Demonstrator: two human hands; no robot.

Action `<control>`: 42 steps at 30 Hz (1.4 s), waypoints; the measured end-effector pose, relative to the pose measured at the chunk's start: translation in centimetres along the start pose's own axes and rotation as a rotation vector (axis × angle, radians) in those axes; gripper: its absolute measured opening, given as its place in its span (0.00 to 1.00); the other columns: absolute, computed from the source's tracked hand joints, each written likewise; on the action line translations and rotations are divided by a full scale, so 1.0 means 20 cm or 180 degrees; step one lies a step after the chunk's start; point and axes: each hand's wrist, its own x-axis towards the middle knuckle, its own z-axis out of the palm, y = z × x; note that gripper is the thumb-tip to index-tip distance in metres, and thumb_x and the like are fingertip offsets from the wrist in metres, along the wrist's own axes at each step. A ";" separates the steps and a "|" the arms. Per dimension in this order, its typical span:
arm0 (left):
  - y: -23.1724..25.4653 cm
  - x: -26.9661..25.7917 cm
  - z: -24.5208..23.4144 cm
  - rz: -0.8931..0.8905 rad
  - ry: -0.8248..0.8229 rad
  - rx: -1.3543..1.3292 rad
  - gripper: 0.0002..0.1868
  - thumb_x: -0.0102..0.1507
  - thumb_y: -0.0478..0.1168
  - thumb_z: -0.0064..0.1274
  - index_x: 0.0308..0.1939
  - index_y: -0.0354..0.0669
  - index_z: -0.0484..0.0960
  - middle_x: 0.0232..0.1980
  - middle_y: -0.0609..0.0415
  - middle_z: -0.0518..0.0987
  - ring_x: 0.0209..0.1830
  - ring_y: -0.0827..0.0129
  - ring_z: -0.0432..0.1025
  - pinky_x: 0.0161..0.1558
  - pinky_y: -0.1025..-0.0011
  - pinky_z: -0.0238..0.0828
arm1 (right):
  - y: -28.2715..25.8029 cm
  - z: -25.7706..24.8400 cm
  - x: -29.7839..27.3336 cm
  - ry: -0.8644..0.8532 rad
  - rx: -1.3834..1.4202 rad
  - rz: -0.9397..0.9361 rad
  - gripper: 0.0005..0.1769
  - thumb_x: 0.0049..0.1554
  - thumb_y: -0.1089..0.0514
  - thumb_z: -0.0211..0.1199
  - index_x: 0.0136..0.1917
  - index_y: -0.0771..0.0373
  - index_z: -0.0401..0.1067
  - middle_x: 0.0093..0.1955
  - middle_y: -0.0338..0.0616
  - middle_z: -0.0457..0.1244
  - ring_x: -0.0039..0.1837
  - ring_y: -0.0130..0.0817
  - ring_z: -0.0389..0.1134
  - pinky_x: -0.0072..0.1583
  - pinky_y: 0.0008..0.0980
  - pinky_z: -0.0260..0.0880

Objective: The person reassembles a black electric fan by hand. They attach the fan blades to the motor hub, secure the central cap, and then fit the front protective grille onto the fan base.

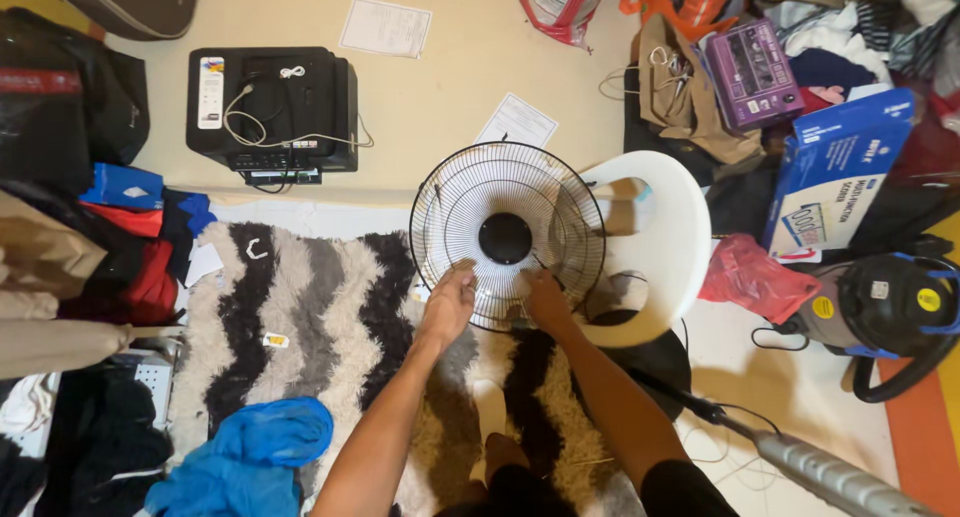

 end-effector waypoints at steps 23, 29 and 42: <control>0.31 -0.20 0.01 0.1047 0.0653 -0.1019 0.19 0.62 0.33 0.51 0.58 0.38 0.77 0.51 0.44 0.78 0.49 0.56 0.77 0.48 0.63 0.74 | -0.59 -0.53 -0.13 -0.0062 0.4243 0.0624 0.25 0.55 0.68 0.64 0.64 0.67 0.61 0.58 0.44 0.65 0.60 0.34 0.68 0.60 0.37 0.72; 0.56 -0.63 -0.13 0.1988 0.0459 -0.0980 0.14 0.67 0.34 0.49 0.56 0.38 0.81 0.55 0.44 0.81 0.54 0.53 0.78 0.56 0.64 0.73 | -0.92 -0.95 -0.53 0.0284 0.4555 0.0282 0.21 0.57 0.70 0.61 0.63 0.66 0.61 0.58 0.46 0.64 0.60 0.32 0.69 0.62 0.32 0.71; 0.96 -1.38 0.06 0.3062 -0.0708 -0.0836 0.13 0.64 0.36 0.57 0.52 0.37 0.85 0.50 0.43 0.84 0.47 0.51 0.80 0.48 0.63 0.76 | -1.17 -1.30 -1.62 0.2534 0.2611 0.0427 0.20 0.58 0.70 0.64 0.61 0.69 0.61 0.53 0.44 0.63 0.54 0.26 0.68 0.55 0.26 0.72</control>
